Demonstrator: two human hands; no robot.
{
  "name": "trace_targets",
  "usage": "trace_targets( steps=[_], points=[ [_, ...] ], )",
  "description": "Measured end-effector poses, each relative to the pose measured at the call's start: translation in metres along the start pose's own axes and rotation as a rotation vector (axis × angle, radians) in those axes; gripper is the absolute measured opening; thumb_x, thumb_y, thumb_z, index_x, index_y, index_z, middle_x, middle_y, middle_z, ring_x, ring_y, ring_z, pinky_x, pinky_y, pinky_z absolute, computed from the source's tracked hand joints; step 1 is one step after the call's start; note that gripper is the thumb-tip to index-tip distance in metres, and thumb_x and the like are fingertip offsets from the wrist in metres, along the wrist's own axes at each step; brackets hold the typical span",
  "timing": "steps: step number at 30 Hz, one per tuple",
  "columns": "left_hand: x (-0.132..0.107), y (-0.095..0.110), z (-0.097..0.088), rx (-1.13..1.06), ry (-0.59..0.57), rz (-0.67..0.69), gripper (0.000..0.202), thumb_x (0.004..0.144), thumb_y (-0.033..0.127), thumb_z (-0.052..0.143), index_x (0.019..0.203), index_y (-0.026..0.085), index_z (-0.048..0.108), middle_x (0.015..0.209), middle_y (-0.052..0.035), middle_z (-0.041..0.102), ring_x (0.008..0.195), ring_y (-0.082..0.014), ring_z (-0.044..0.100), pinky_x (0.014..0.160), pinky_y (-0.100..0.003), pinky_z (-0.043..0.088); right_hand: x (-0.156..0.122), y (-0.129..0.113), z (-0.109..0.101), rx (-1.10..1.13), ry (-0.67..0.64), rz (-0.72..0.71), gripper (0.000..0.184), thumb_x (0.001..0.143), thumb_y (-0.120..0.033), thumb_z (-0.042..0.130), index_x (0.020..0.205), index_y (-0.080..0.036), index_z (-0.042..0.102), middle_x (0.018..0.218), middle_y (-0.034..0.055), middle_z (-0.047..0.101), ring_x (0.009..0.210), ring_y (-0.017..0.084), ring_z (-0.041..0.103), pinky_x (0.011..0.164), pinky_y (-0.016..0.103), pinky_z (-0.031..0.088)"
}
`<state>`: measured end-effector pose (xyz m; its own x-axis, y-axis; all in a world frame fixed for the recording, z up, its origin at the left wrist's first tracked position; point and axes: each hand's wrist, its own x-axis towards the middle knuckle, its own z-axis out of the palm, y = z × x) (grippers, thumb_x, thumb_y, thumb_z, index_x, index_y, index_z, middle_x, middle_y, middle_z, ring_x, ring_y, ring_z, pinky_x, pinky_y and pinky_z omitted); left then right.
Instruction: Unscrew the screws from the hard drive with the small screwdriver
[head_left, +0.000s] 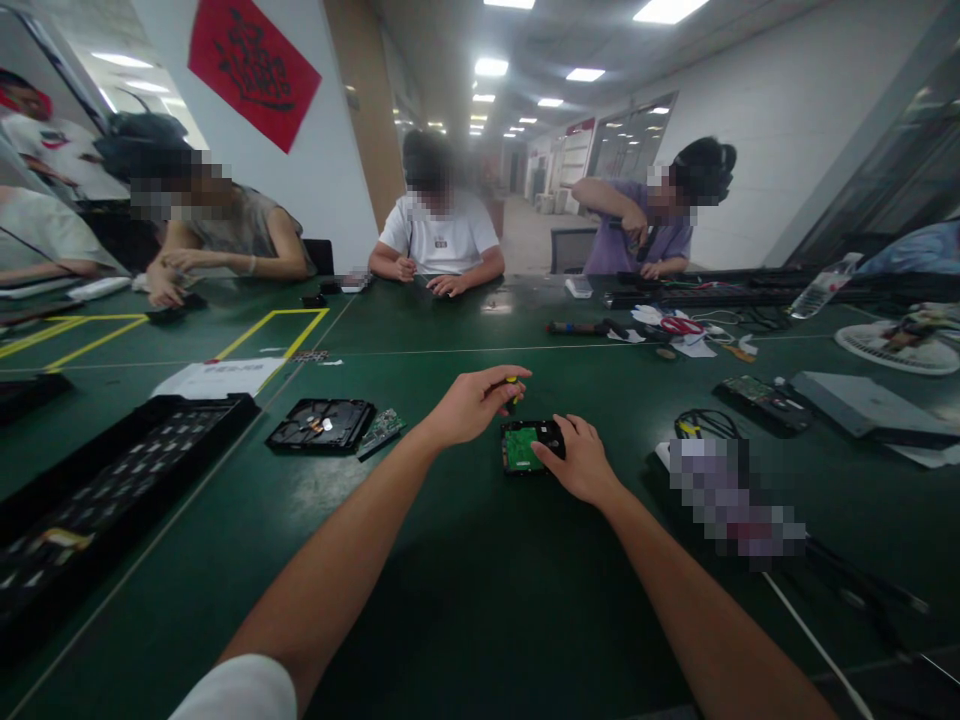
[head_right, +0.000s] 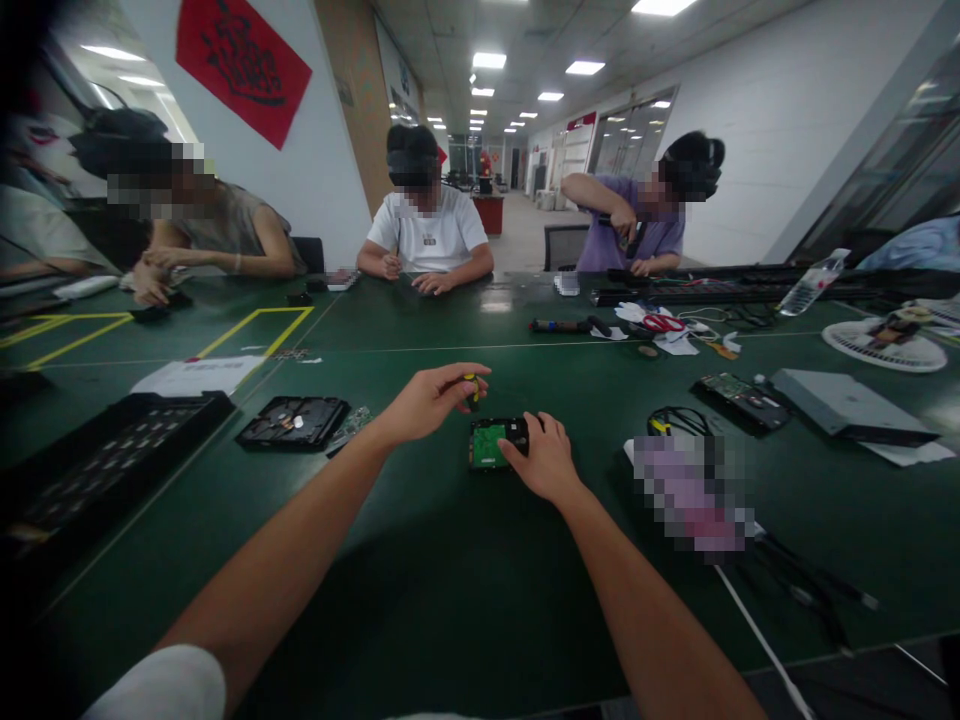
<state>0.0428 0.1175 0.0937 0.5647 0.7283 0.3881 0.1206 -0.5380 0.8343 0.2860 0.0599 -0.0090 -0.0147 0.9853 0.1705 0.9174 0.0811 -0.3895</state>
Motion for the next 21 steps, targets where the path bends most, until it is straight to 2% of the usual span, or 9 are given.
trace_targets(
  steps=[8, 12, 16, 21],
  points=[
    [0.0008, -0.0025, 0.0019, 0.076, 0.06, 0.012, 0.035, 0.098, 0.039, 0.061, 0.128, 0.023, 0.069, 0.104, -0.0049, 0.074, 0.086, -0.017, 0.069, 0.072, -0.029, 0.059, 0.0001, 0.0016, 0.0024, 0.012, 0.015, -0.012, 0.083, 0.094, -0.073, 0.047, 0.154, -0.015, 0.046, 0.155, 0.0215, 0.045, 0.145, 0.042, 0.038, 0.117, 0.057, 0.033],
    [0.001, -0.0024, 0.0024, 0.137, 0.096, 0.017, 0.033, 0.096, 0.042, 0.064, 0.122, 0.022, 0.071, 0.094, -0.0032, 0.074, 0.077, -0.0157, 0.068, 0.071, -0.028, 0.055, -0.0018, -0.0025, -0.0011, -0.018, 0.056, -0.03, 0.08, 0.094, -0.071, 0.051, 0.152, -0.016, 0.049, 0.154, 0.0218, 0.045, 0.145, 0.042, 0.037, 0.116, 0.058, 0.034],
    [0.0007, 0.0016, 0.0025, 0.202, 0.115, 0.044, 0.03, 0.095, 0.043, 0.067, 0.115, 0.023, 0.073, 0.09, -0.0014, 0.073, 0.076, -0.0151, 0.065, 0.071, -0.027, 0.05, -0.0033, -0.005, -0.0038, -0.008, 0.098, -0.111, 0.073, 0.095, -0.067, 0.054, 0.15, -0.02, 0.052, 0.154, 0.0198, 0.044, 0.147, 0.039, 0.035, 0.118, 0.056, 0.033],
    [0.0007, 0.0053, 0.0021, 0.243, 0.116, 0.055, 0.027, 0.093, 0.045, 0.069, 0.11, 0.023, 0.073, 0.087, 0.0004, 0.071, 0.074, -0.0143, 0.063, 0.07, -0.026, 0.047, -0.0035, -0.0034, -0.0041, 0.033, 0.039, -0.149, 0.07, 0.094, -0.067, 0.056, 0.152, -0.028, 0.051, 0.157, 0.0162, 0.042, 0.148, 0.038, 0.034, 0.117, 0.058, 0.032]
  ],
)
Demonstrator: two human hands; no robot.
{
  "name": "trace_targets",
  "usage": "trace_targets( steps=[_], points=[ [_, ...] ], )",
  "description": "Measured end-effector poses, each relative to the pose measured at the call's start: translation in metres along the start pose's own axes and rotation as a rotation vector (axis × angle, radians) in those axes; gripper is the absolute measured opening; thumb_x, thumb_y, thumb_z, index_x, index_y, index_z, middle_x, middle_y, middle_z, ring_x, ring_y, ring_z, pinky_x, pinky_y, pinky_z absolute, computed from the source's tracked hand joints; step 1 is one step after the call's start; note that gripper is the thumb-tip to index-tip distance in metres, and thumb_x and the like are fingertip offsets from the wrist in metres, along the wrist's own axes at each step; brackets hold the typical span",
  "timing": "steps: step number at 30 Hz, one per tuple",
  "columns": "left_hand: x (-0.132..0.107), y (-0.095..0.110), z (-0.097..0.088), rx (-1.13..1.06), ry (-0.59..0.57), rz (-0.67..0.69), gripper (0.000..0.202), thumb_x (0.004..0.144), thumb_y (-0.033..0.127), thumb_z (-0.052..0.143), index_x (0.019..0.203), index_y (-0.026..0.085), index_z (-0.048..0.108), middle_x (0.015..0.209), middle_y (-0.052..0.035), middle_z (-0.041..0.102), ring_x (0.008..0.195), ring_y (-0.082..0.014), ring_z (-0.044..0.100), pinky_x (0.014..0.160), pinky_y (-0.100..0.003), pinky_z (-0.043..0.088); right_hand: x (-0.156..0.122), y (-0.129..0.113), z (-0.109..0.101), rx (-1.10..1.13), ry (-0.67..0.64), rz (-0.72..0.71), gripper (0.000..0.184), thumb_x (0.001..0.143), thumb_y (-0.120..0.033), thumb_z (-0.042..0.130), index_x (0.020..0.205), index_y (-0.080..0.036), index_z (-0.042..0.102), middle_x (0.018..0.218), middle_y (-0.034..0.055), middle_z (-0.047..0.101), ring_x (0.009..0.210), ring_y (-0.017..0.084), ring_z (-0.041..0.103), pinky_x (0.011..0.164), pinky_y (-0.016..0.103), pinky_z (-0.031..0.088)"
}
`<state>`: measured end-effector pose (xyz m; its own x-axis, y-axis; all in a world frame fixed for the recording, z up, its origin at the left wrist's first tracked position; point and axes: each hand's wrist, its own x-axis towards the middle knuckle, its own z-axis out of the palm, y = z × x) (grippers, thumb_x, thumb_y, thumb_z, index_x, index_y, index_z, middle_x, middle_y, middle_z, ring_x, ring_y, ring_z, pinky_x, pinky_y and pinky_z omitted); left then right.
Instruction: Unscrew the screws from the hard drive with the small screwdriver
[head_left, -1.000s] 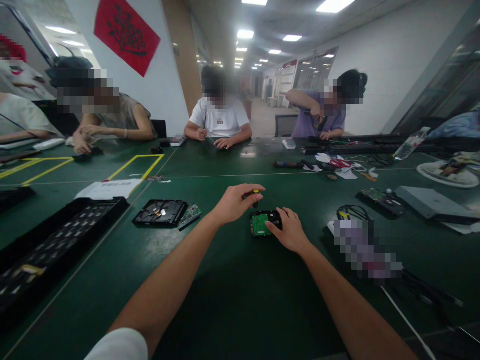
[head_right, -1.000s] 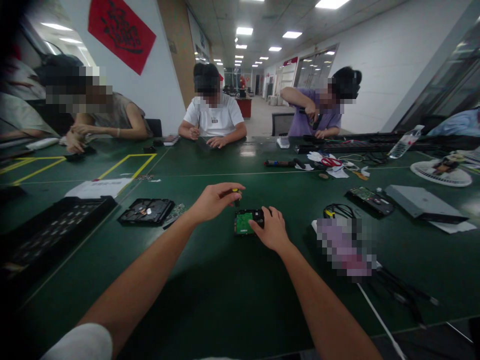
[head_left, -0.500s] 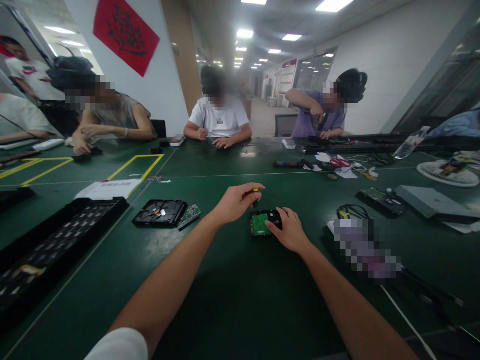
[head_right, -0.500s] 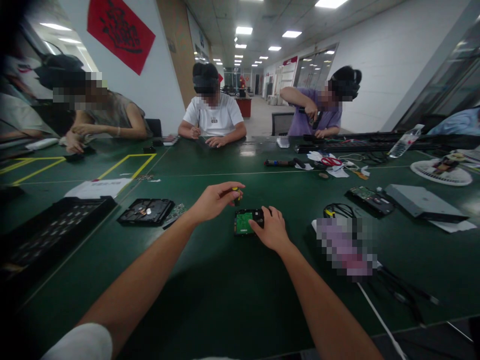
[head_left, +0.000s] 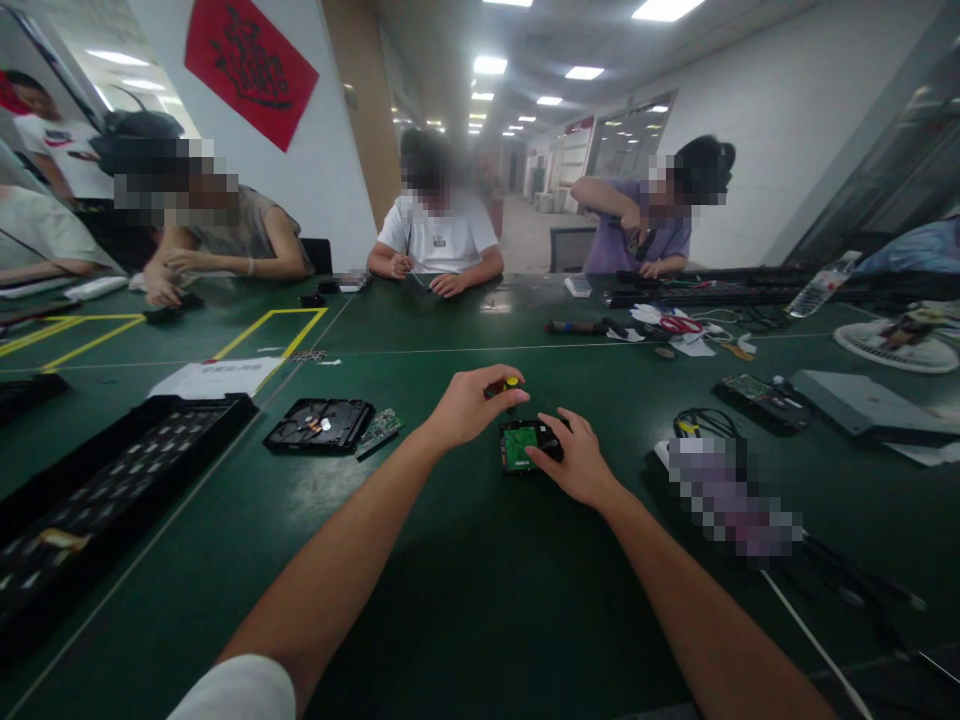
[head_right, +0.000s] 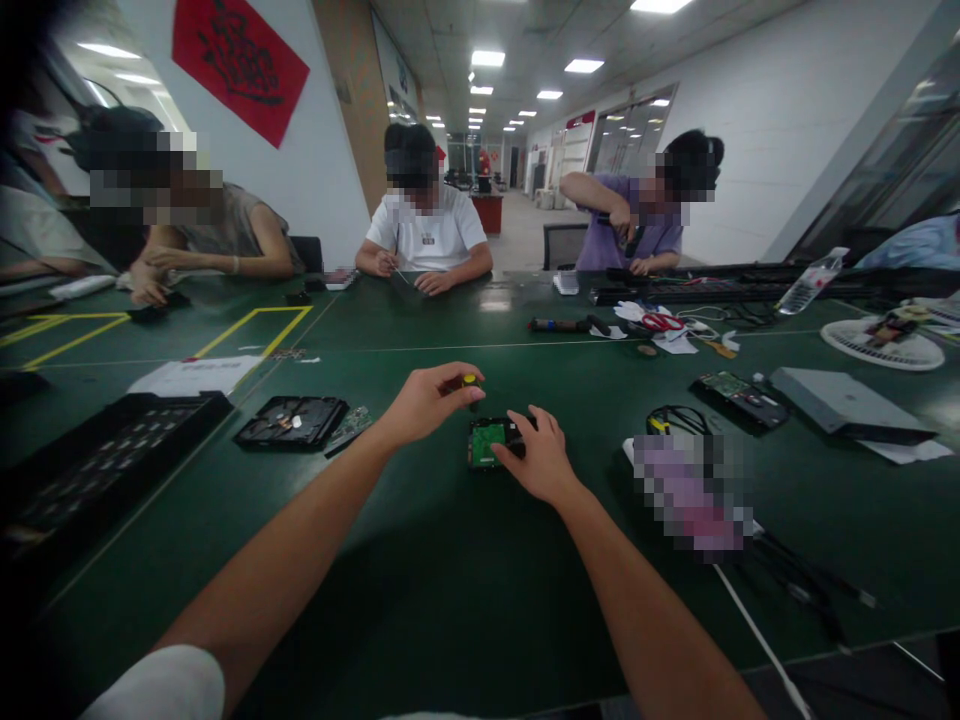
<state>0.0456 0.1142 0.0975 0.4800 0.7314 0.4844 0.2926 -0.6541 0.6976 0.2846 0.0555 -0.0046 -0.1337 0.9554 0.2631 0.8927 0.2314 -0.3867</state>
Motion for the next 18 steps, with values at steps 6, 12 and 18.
trace_targets(
  steps=[6, 12, 18],
  points=[
    [-0.0001, -0.0007, 0.0007, 0.017, -0.003, -0.01, 0.029, 0.095, 0.044, 0.067, 0.113, 0.024, 0.074, 0.09, -0.0007, 0.072, 0.076, -0.0148, 0.064, 0.071, -0.027, 0.048, -0.0012, 0.0011, 0.0, 0.012, 0.0, -0.021, 0.065, 0.095, -0.064, 0.059, 0.152, -0.034, 0.051, 0.159, 0.0141, 0.04, 0.149, 0.038, 0.032, 0.116, 0.06, 0.032],
    [-0.0008, -0.0022, 0.0008, -0.089, -0.047, -0.042, 0.031, 0.096, 0.04, 0.063, 0.121, 0.022, 0.07, 0.097, -0.0032, 0.073, 0.078, -0.0152, 0.067, 0.072, -0.027, 0.054, -0.0013, 0.001, -0.0013, 0.023, -0.008, -0.046, 0.057, 0.094, -0.061, 0.062, 0.144, -0.035, 0.059, 0.158, 0.0135, 0.041, 0.149, 0.037, 0.034, 0.116, 0.059, 0.032],
    [-0.0005, -0.005, 0.0015, -0.191, -0.089, -0.056, 0.034, 0.098, 0.038, 0.059, 0.125, 0.021, 0.067, 0.104, -0.0063, 0.072, 0.087, -0.0168, 0.069, 0.074, -0.029, 0.06, -0.0011, -0.0005, -0.0036, 0.017, -0.029, -0.068, 0.049, 0.097, -0.059, 0.059, 0.14, -0.036, 0.063, 0.159, 0.0115, 0.041, 0.15, 0.035, 0.031, 0.117, 0.059, 0.03]
  ],
)
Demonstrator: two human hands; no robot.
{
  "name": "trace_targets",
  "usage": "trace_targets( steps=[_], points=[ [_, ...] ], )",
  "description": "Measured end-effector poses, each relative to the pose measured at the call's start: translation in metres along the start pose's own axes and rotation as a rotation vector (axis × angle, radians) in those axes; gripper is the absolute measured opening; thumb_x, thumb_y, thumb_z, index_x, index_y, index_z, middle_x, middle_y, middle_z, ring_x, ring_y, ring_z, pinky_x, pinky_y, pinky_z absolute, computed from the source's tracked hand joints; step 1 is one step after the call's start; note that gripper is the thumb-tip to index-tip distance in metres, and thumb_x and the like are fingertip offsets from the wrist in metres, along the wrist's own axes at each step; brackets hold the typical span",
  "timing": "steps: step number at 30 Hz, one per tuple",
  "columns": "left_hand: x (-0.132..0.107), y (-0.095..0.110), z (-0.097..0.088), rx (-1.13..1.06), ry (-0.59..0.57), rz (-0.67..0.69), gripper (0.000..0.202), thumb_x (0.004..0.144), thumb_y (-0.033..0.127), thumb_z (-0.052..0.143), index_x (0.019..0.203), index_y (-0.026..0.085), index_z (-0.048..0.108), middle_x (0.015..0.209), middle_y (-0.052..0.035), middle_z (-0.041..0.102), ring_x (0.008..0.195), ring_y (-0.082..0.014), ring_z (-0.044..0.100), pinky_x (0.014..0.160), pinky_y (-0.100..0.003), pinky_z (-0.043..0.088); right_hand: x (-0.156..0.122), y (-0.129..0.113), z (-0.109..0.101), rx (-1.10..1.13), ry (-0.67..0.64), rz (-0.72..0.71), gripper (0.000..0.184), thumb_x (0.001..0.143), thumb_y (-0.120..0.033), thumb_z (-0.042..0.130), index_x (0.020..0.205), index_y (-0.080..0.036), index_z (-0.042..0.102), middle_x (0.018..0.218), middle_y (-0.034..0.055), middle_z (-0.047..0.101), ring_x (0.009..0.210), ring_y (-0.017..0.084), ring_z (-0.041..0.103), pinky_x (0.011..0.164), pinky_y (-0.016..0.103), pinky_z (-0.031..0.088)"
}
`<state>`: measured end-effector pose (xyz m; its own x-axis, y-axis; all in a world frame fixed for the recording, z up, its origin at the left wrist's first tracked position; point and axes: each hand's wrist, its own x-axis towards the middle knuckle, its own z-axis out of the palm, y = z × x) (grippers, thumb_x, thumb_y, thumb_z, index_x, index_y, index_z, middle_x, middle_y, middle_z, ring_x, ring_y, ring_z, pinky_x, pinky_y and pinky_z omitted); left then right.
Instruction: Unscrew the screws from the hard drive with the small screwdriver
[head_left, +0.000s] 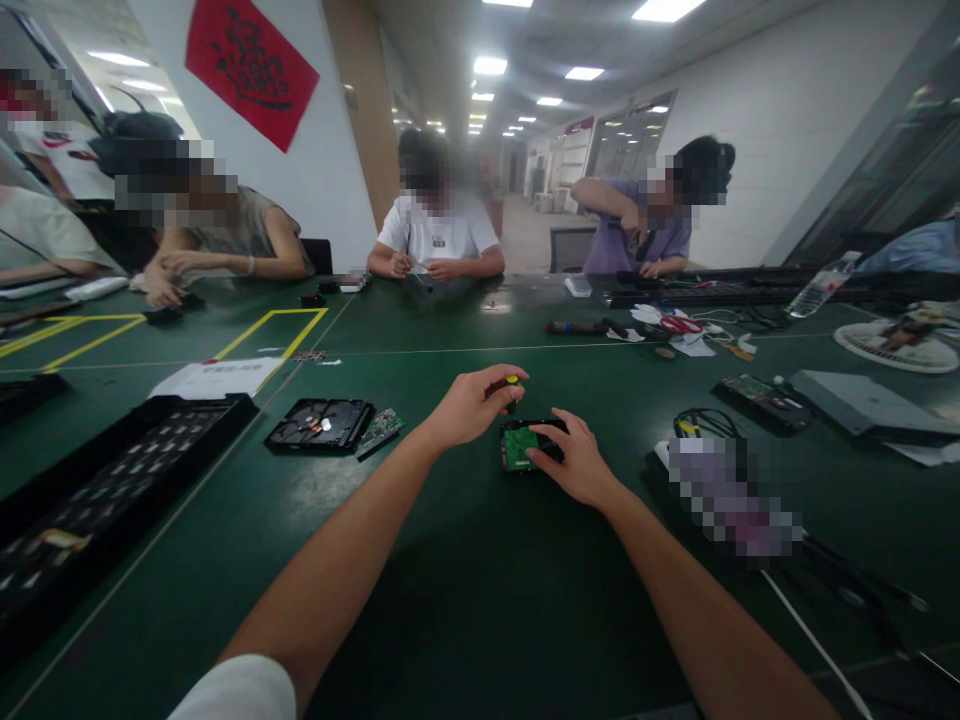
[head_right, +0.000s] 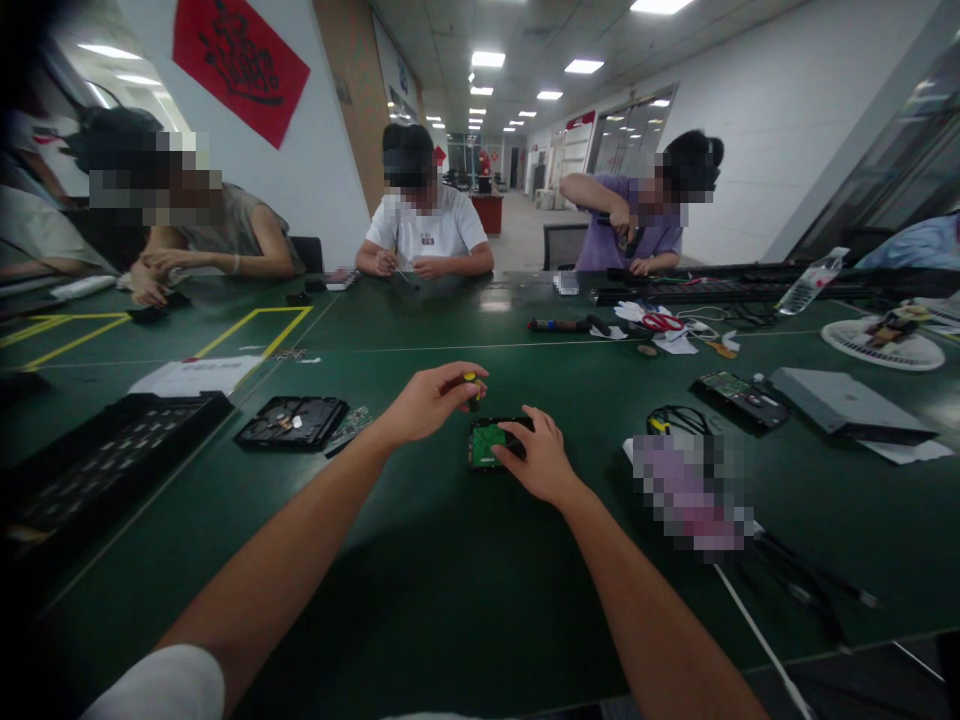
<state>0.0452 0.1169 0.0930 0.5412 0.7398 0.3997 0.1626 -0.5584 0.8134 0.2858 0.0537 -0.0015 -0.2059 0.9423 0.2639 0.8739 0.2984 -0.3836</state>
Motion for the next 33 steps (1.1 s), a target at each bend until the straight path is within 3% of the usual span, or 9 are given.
trace_targets(
  steps=[7, 25, 33],
  points=[
    [-0.0002, 0.0018, 0.0, -0.014, -0.016, -0.003, 0.032, 0.098, 0.038, 0.059, 0.123, 0.02, 0.067, 0.103, -0.0066, 0.071, 0.088, -0.0166, 0.068, 0.072, -0.028, 0.061, 0.0003, 0.002, 0.0017, 0.004, 0.004, -0.019, 0.045, 0.097, -0.057, 0.06, 0.137, -0.036, 0.066, 0.158, 0.0115, 0.042, 0.149, 0.035, 0.033, 0.116, 0.059, 0.03],
    [-0.0019, 0.0028, 0.0043, 0.094, 0.089, -0.034, 0.034, 0.093, 0.046, 0.066, 0.116, 0.023, 0.071, 0.095, -0.0036, 0.073, 0.076, -0.0165, 0.07, 0.054, -0.022, 0.059, 0.0, 0.002, 0.0016, -0.006, -0.007, -0.006, 0.047, 0.096, -0.058, 0.06, 0.138, -0.037, 0.065, 0.155, 0.0108, 0.046, 0.15, 0.035, 0.034, 0.116, 0.061, 0.03],
    [-0.0031, 0.0063, 0.0074, 0.169, 0.113, 0.013, 0.035, 0.09, 0.049, 0.072, 0.114, 0.023, 0.074, 0.096, -0.0034, 0.076, 0.082, -0.0182, 0.071, 0.067, -0.026, 0.059, -0.0003, 0.0017, 0.0006, 0.003, -0.007, -0.012, 0.047, 0.097, -0.057, 0.06, 0.138, -0.037, 0.065, 0.156, 0.0109, 0.046, 0.149, 0.034, 0.034, 0.116, 0.059, 0.031]
  ],
)
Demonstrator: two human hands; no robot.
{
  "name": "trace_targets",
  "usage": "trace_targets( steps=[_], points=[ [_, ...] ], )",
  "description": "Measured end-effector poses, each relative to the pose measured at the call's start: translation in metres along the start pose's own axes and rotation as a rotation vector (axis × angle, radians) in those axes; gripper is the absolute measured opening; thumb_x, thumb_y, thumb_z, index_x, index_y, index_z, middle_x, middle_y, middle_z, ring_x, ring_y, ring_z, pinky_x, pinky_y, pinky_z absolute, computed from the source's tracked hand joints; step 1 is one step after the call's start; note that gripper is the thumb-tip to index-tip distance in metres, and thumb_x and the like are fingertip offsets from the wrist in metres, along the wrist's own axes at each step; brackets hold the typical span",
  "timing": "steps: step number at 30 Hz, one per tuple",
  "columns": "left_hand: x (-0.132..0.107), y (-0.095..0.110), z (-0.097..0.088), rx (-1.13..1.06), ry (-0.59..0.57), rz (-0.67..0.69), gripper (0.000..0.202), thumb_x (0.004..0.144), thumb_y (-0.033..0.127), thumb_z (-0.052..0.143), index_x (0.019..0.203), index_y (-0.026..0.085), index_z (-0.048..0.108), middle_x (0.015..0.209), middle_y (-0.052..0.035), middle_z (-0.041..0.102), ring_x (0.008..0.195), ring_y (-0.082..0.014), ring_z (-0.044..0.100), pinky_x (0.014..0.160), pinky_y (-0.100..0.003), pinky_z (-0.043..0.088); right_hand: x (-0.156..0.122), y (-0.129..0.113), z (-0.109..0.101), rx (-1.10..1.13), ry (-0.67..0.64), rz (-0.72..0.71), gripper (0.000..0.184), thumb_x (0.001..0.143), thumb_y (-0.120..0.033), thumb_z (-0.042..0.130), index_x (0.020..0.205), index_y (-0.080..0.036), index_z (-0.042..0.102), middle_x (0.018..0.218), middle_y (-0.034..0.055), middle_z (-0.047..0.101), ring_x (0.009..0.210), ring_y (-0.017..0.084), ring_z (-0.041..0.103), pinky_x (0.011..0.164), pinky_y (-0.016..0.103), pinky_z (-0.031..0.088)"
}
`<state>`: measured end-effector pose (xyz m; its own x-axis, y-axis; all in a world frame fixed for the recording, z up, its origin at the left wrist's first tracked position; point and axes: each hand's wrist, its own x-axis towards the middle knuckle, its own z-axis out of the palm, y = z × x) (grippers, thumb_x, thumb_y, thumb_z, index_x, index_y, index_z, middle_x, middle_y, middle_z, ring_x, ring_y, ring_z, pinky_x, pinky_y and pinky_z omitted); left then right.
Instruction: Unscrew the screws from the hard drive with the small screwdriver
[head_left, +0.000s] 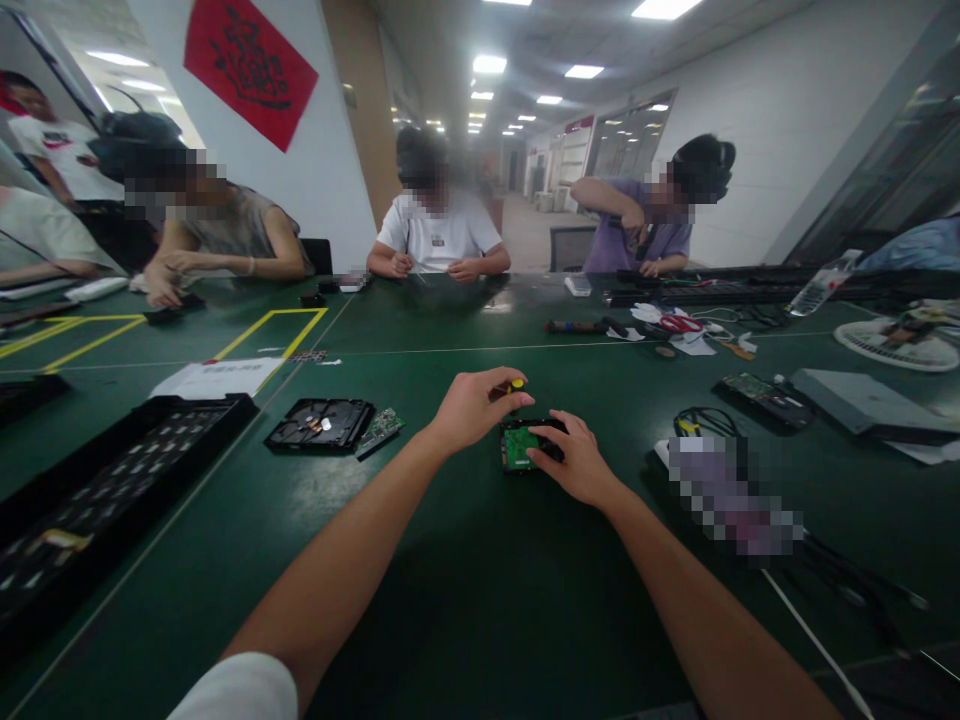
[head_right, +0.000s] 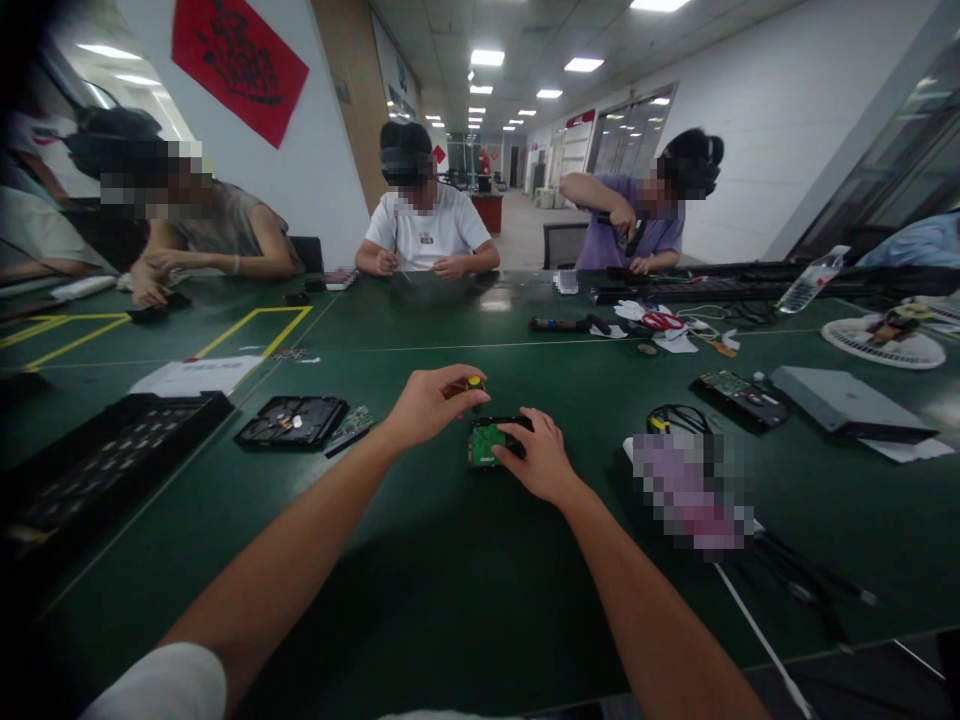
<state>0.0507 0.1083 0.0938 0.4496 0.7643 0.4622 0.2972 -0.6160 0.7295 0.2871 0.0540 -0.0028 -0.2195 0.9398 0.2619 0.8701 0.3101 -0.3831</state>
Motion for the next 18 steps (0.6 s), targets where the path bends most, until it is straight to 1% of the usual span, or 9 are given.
trace_targets(
  steps=[5, 18],
  points=[
    [0.0014, -0.0011, -0.0002, 0.011, 0.013, 0.016, 0.036, 0.09, 0.048, 0.073, 0.115, 0.023, 0.075, 0.097, -0.0041, 0.077, 0.083, -0.0189, 0.072, 0.07, -0.028, 0.059, 0.0009, -0.0016, -0.001, 0.006, -0.009, -0.002, 0.046, 0.096, -0.056, 0.061, 0.137, -0.036, 0.066, 0.156, 0.0105, 0.046, 0.149, 0.035, 0.034, 0.116, 0.059, 0.032],
    [0.0013, -0.0006, -0.003, 0.022, -0.01, 0.03, 0.036, 0.093, 0.045, 0.07, 0.121, 0.022, 0.074, 0.098, -0.0045, 0.077, 0.076, -0.0172, 0.07, 0.069, -0.027, 0.058, 0.0002, 0.0004, 0.0006, -0.004, 0.003, 0.0, 0.046, 0.097, -0.056, 0.06, 0.138, -0.036, 0.065, 0.155, 0.0102, 0.047, 0.149, 0.035, 0.034, 0.116, 0.06, 0.031]
  ],
)
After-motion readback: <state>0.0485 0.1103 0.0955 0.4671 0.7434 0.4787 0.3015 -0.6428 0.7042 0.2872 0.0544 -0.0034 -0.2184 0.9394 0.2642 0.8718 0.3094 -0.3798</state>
